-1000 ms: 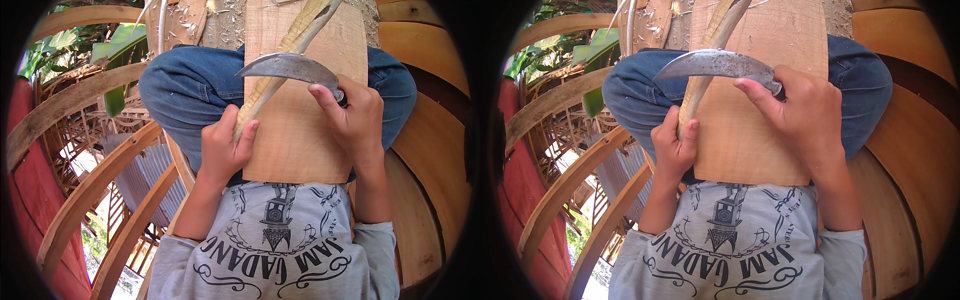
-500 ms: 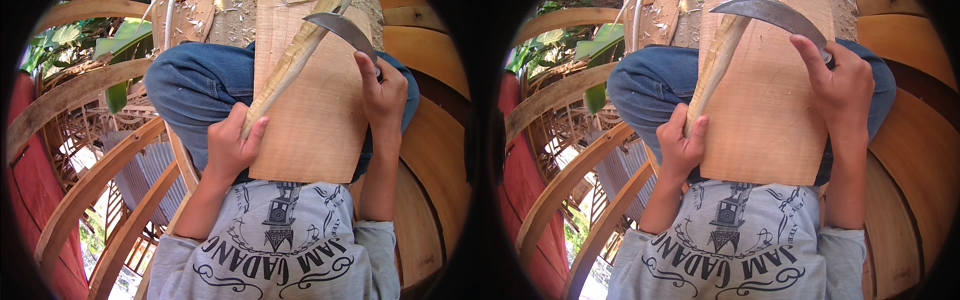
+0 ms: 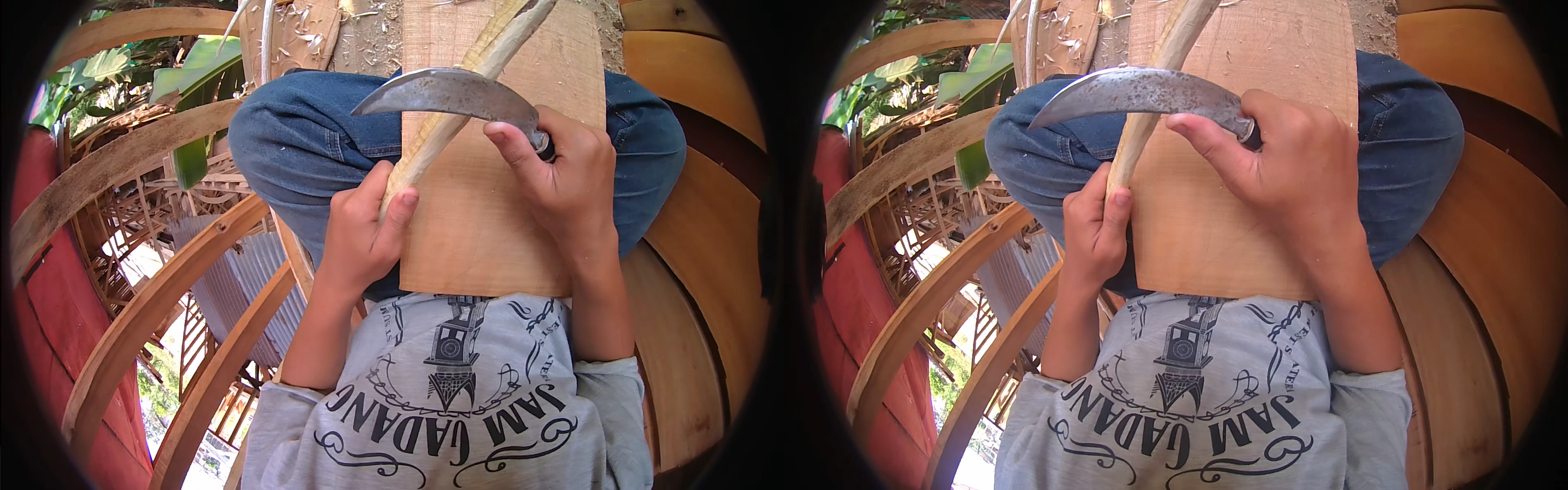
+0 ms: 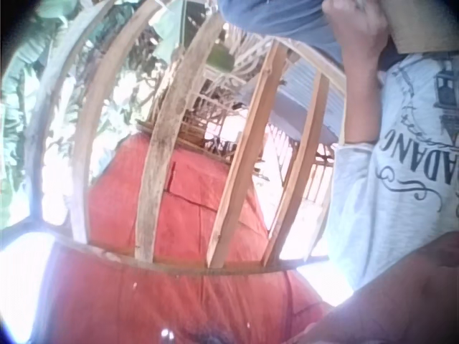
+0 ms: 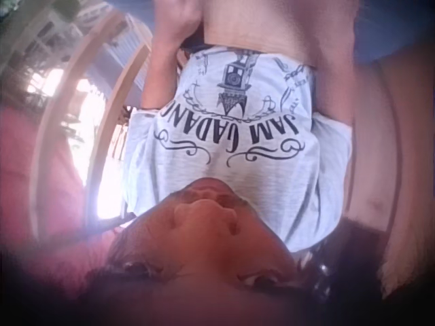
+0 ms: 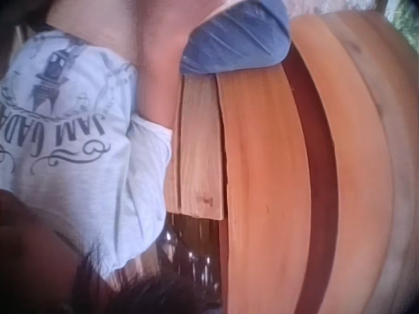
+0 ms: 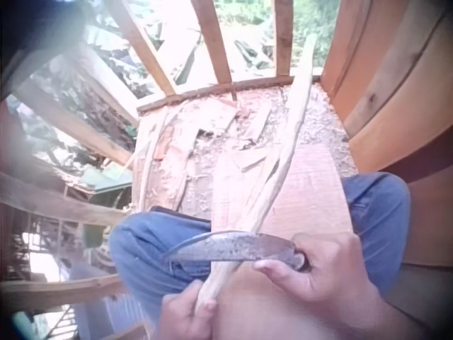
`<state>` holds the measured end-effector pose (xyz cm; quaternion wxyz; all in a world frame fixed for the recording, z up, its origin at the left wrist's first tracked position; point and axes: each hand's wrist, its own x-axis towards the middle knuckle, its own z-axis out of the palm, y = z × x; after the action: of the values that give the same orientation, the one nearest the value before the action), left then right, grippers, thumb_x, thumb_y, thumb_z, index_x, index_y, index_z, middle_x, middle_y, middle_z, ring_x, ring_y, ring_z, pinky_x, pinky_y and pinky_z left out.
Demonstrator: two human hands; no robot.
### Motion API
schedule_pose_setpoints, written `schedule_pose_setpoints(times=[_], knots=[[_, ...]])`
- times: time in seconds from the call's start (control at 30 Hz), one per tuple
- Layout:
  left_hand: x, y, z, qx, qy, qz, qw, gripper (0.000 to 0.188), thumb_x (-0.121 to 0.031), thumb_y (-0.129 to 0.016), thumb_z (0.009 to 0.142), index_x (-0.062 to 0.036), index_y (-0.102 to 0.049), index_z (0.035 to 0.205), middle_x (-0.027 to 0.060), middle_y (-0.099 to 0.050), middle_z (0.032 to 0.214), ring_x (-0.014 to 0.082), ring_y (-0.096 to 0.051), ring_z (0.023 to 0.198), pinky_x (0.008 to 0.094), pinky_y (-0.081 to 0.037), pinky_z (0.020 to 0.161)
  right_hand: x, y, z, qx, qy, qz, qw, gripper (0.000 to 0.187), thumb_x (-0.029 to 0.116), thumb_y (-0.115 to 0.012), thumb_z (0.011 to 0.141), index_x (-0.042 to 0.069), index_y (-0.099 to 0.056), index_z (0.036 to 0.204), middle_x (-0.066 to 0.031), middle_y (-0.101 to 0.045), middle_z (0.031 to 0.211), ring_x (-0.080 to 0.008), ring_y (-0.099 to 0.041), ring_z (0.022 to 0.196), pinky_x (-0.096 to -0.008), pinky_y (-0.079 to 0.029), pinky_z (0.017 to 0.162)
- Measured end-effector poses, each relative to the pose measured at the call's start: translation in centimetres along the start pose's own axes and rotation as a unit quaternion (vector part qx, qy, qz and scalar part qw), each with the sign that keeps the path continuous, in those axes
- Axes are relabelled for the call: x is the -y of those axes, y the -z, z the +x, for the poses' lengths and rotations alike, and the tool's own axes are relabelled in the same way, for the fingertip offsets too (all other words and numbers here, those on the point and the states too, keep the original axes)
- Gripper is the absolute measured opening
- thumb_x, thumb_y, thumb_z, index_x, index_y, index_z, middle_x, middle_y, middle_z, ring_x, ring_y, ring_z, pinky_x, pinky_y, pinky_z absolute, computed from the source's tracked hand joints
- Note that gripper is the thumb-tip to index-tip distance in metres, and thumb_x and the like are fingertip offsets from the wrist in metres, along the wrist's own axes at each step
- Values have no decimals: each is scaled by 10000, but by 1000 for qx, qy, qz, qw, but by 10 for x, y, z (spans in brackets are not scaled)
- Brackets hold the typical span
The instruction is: The person sits cross-legged on a wooden platform and uses a curved knife to shave and shape a long, thin piece of wood. They hold the wood against a flat board on their lap and repeatedly scrape the surface to remove thin layers, refining the wood's shape.
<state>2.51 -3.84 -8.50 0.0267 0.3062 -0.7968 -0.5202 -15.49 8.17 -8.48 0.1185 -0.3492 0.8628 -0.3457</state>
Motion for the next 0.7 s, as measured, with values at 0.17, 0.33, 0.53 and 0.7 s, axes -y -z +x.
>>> schedule_pose_setpoints(times=[0.17,0.33,0.53,0.7], knots=[[3,5,-1,15,4,-73,997,308,-263,-525,934,-1,-489,775,106,-414,555,190,-409,446,300,-358,451,-2,4,8,6,-18,-55,998,597,580,-670,730,37,-513,537,-119,-440,432,-315,-435,400,-368,-346,394],[11,3,-6,-1,-22,-69,997,304,-265,-519,936,2,-503,791,105,-404,553,181,-402,445,296,-353,450,-40,28,30,-108,-34,-15,993,662,572,-602,823,19,-393,525,-46,-314,438,-134,-305,419,-298,-266,421],[3,3,-1,17,-31,-31,999,437,-375,-427,971,37,-561,912,-14,-422,545,64,-394,487,219,-312,456,-73,79,29,-135,-98,23,986,620,508,-546,899,19,-395,549,62,-281,498,-60,-261,480,-265,-199,439],[0,-1,0,-9,-14,-59,998,318,-280,-500,946,2,-506,797,99,-408,545,168,-445,450,285,-360,455,-3,20,1,8,17,-11,1000,535,510,-668,779,25,-567,576,-131,-477,455,-297,-473,406,-347,-368,409]])
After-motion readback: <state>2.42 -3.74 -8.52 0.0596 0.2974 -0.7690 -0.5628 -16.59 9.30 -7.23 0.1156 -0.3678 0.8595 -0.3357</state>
